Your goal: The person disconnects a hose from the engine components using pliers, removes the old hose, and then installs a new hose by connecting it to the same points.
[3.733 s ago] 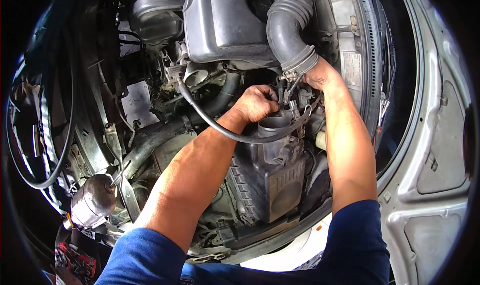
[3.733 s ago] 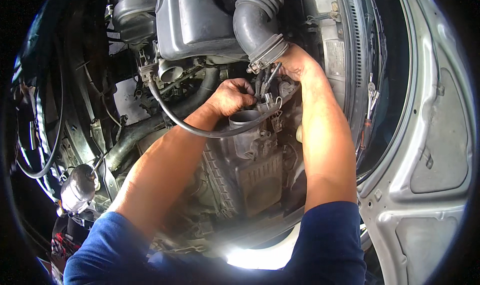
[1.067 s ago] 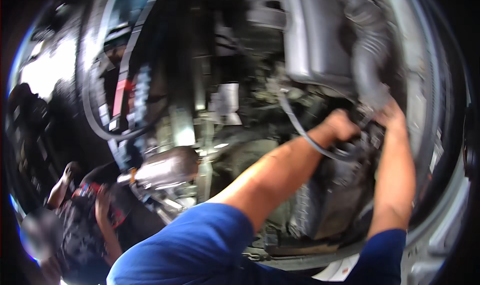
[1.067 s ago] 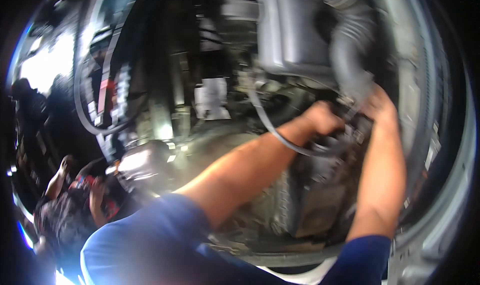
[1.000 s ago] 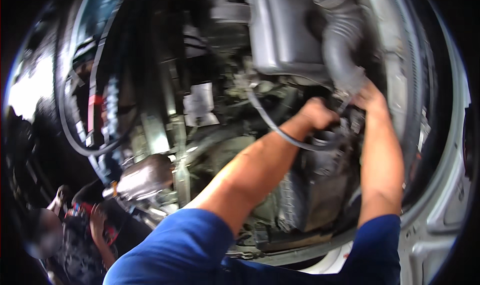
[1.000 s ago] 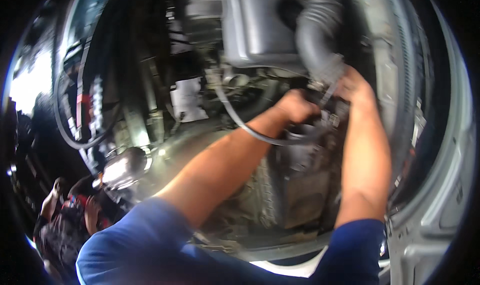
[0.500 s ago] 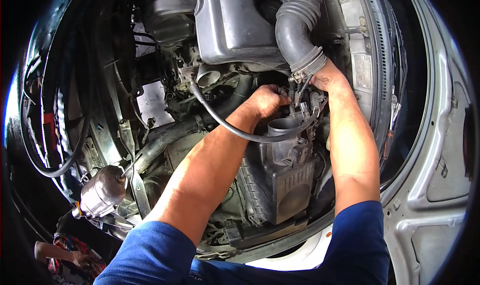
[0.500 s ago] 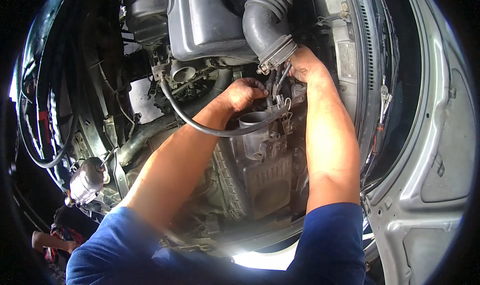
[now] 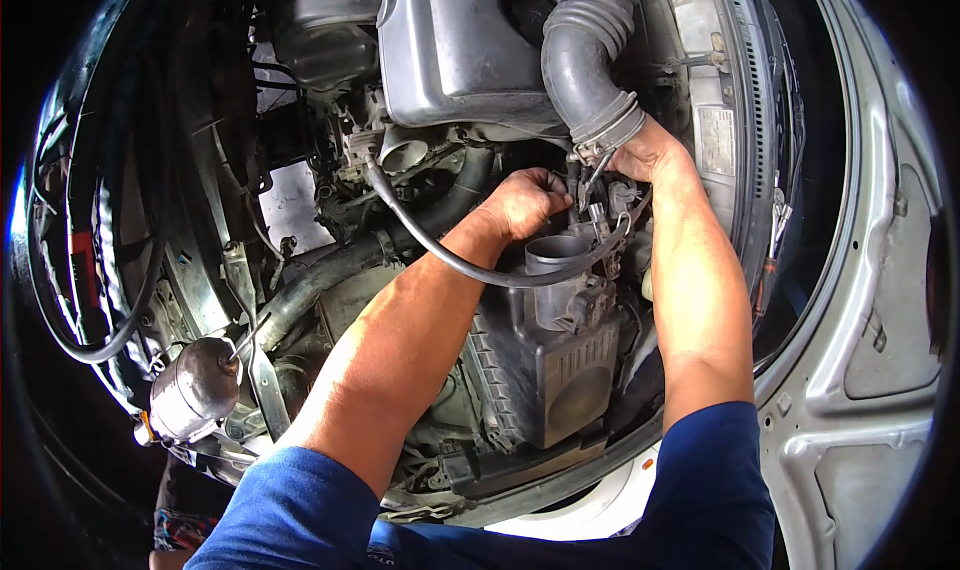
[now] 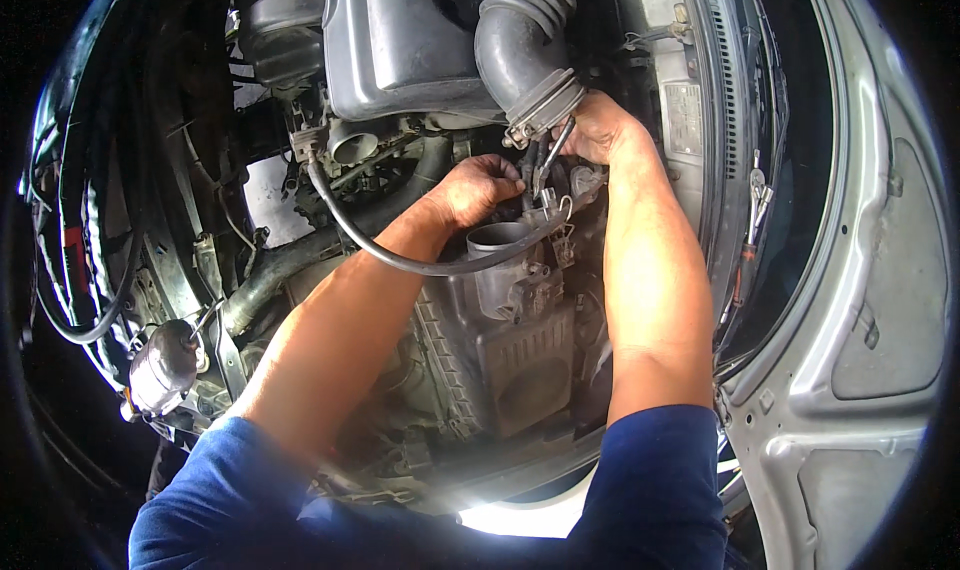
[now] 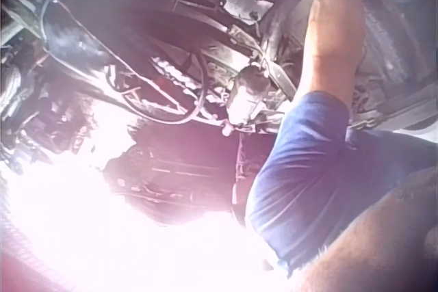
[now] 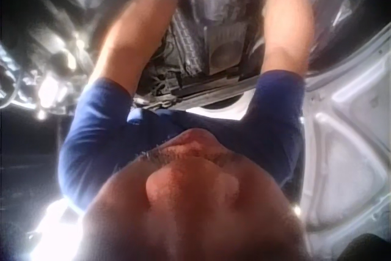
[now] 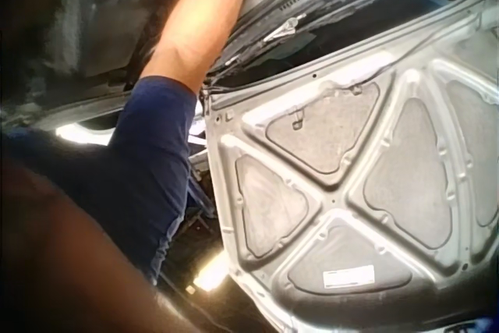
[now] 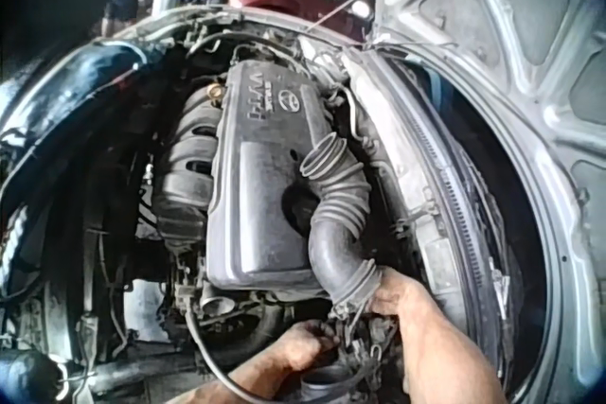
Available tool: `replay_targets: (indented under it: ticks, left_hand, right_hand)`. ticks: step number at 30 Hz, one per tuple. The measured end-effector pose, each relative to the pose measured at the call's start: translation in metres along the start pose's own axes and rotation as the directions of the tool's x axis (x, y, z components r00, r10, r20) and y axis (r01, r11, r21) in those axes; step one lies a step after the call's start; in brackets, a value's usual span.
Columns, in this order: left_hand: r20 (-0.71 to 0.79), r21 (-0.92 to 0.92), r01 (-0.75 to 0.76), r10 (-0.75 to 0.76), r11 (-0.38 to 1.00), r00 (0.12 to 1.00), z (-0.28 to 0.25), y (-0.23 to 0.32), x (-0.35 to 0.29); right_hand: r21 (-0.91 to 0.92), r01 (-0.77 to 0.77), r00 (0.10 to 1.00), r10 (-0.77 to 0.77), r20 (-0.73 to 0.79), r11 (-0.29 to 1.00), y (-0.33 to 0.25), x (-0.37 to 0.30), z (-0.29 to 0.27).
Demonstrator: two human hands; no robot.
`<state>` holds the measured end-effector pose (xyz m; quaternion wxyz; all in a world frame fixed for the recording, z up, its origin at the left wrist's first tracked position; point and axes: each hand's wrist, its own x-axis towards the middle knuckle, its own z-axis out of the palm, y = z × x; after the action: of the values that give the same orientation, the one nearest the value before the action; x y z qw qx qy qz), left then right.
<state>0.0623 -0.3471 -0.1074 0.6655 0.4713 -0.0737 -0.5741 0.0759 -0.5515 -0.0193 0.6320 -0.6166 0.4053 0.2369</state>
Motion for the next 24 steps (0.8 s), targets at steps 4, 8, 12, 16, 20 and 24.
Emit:
replay_targets:
  ticks: [4, 8, 12, 16, 20, 24]
  left_hand:
    - [-0.015, -0.015, -0.014, 0.013, 1.000, 1.000, 0.001, 0.004, -0.007]
    - [-0.029, -0.020, -0.030, 0.030, 0.999, 0.999, 0.002, 0.004, -0.007]
    - [-0.049, -0.115, -0.003, -0.003, 0.993, 0.999, 0.002, -0.001, -0.002]
    - [-0.022, -0.001, -0.001, 0.001, 1.000, 1.000, 0.005, 0.000, 0.007]
    - [-0.072, 0.277, 0.021, -0.001, 0.961, 0.997, 0.009, 0.011, 0.014]
    - [-0.013, 0.188, 0.105, -0.104, 0.977, 0.994, 0.013, 0.022, 0.012]
  right_hand:
    - [0.026, -0.059, 0.997, 0.060, -0.049, 0.998, -0.009, -0.007, 0.007]
    - [0.016, -0.066, 0.991, 0.068, -0.114, 0.998, -0.020, -0.015, 0.007]
    - [0.056, -0.016, 0.981, 0.026, -0.194, 0.998, -0.030, -0.031, 0.010]
    - [-0.017, 0.128, 0.959, -0.128, -0.253, 0.992, -0.034, -0.058, 0.015]
    - [-0.074, 0.324, 0.857, -0.326, -0.398, 0.943, -0.029, -0.085, 0.022]
    - [-0.092, 0.492, 0.733, -0.469, -0.493, 0.866, -0.021, -0.120, 0.025]
